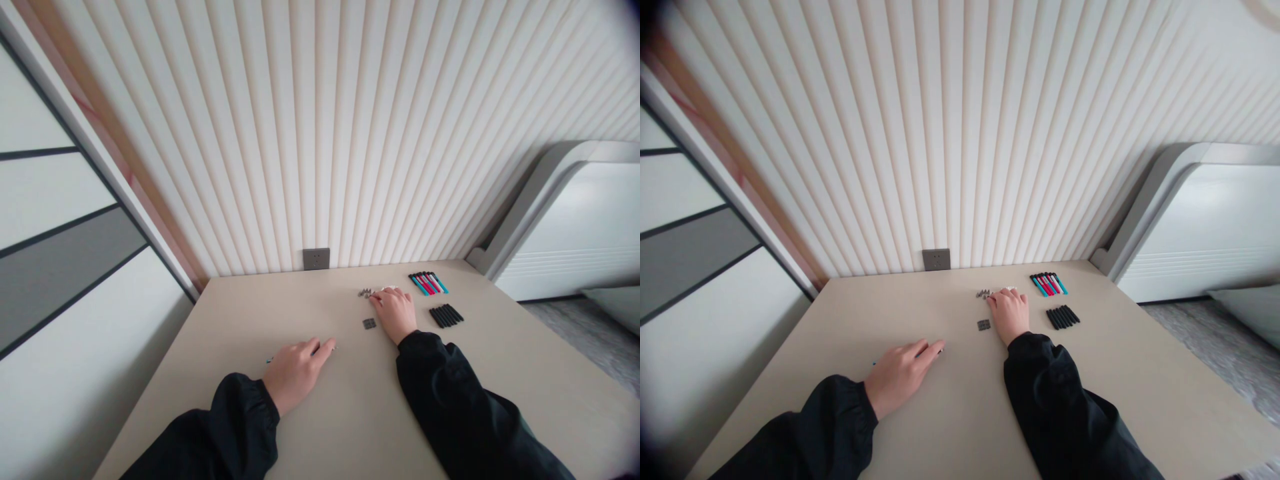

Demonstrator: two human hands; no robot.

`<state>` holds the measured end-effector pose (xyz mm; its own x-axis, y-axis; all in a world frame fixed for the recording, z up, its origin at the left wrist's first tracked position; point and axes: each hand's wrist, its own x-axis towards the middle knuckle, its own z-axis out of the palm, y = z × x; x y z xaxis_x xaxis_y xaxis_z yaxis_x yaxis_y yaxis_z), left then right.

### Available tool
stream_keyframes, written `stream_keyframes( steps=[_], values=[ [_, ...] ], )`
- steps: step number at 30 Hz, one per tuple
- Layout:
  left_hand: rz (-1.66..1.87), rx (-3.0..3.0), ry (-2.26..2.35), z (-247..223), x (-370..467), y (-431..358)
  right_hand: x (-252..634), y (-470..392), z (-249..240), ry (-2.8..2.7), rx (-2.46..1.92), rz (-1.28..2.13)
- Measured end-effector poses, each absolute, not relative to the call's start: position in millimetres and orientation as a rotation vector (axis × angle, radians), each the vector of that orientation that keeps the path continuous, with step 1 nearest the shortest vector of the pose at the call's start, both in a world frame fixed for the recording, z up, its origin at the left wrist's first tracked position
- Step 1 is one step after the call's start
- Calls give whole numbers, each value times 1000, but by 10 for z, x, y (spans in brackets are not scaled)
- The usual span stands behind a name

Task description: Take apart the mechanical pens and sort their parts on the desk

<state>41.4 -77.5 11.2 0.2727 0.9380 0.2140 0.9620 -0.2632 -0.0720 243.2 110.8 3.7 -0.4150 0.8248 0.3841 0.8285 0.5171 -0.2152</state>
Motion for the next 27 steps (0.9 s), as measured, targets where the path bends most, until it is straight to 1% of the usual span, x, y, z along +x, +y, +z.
stream_keyframes(
  steps=[4, 9, 12, 16, 22, 27],
  values=[
    [-265, -2279, -1822, 112, 431, -772, 2422, 902, 149, -2285, -1119, 34],
    [-291, -2244, -1834, 107, 450, -766, 2318, 402, 215, -2433, -660, 354],
    [-297, -2253, -1834, 109, 453, -766, 2246, 206, 194, -2506, -509, 491],
    [-294, -2284, -1834, 115, 456, -767, 2210, 175, 148, -2510, -507, 559],
    [-288, -2318, -1808, 115, 452, -764, 2224, 236, 82, -2521, -534, 540],
    [-366, -2278, -1760, 112, 433, -756, 2245, 239, 123, -2515, -560, 524]
  ],
)
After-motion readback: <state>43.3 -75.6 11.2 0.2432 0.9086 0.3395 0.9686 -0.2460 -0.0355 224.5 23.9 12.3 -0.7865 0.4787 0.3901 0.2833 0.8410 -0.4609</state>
